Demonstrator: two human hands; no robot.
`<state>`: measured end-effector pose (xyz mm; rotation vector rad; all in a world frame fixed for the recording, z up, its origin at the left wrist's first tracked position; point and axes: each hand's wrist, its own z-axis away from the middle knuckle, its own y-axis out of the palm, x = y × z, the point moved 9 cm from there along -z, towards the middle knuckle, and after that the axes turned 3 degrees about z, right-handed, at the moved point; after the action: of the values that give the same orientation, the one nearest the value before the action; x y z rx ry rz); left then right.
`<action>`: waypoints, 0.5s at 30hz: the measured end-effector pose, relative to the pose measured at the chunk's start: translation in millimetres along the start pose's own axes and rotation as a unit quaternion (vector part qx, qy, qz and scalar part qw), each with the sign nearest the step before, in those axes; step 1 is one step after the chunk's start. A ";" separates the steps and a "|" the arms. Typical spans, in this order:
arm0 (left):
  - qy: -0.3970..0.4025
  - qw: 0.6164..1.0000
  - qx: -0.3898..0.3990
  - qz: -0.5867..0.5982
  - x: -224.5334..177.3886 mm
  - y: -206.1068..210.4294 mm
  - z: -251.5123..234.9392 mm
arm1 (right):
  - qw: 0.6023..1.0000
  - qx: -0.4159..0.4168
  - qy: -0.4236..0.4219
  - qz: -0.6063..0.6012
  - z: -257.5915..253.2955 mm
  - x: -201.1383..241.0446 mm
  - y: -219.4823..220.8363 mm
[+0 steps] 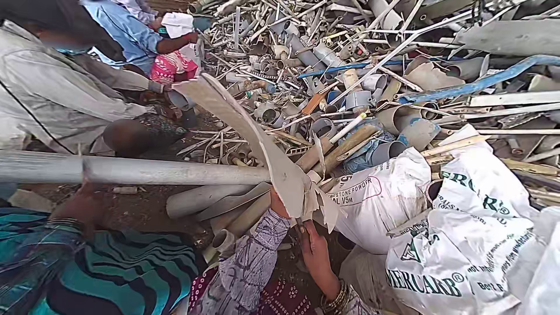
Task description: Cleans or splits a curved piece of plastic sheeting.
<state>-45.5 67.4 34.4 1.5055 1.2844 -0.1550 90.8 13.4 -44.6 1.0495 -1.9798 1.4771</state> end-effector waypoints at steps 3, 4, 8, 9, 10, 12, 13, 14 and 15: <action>0.023 0.999 0.048 0.007 -1.0 4.4 -3.5 | 0.989 0.082 0.126 -0.006 -5.4 -42.0 7.6; 0.038 0.998 0.057 0.003 -4.2 6.6 -5.4 | 0.993 0.067 0.097 -0.007 -5.6 -28.9 5.1; 0.066 0.997 0.038 -0.016 9.6 -9.5 -2.9 | 0.999 -0.028 -0.024 0.010 -2.8 6.1 -5.8; 0.049 0.999 0.011 -0.020 13.6 -15.2 -3.4 | 0.999 -0.023 0.003 0.024 -6.6 -5.6 -6.5; 0.038 0.999 -0.013 -0.027 14.5 -17.6 -5.1 | 0.999 -0.005 0.031 0.037 -9.8 -15.8 -7.1; 0.072 0.996 -0.019 -0.039 13.8 -21.2 -10.4 | 0.998 0.013 0.015 0.066 -9.8 -7.1 -7.4; 0.072 0.997 -0.019 -0.032 11.1 -19.8 -10.1 | 0.997 -0.005 -0.030 0.074 -6.1 8.1 -8.9; 0.044 0.998 -0.035 -0.023 7.8 -17.6 -6.7 | 0.995 -0.022 -0.061 0.077 -1.8 18.7 -10.7; 0.003 0.998 -0.061 -0.018 6.1 -14.9 -3.7 | 0.994 -0.036 -0.071 0.080 -2.0 20.9 -12.5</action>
<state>-56.3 71.2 22.5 1.3797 1.3034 -0.0944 87.8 7.2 -21.1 1.0115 -2.2463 1.4339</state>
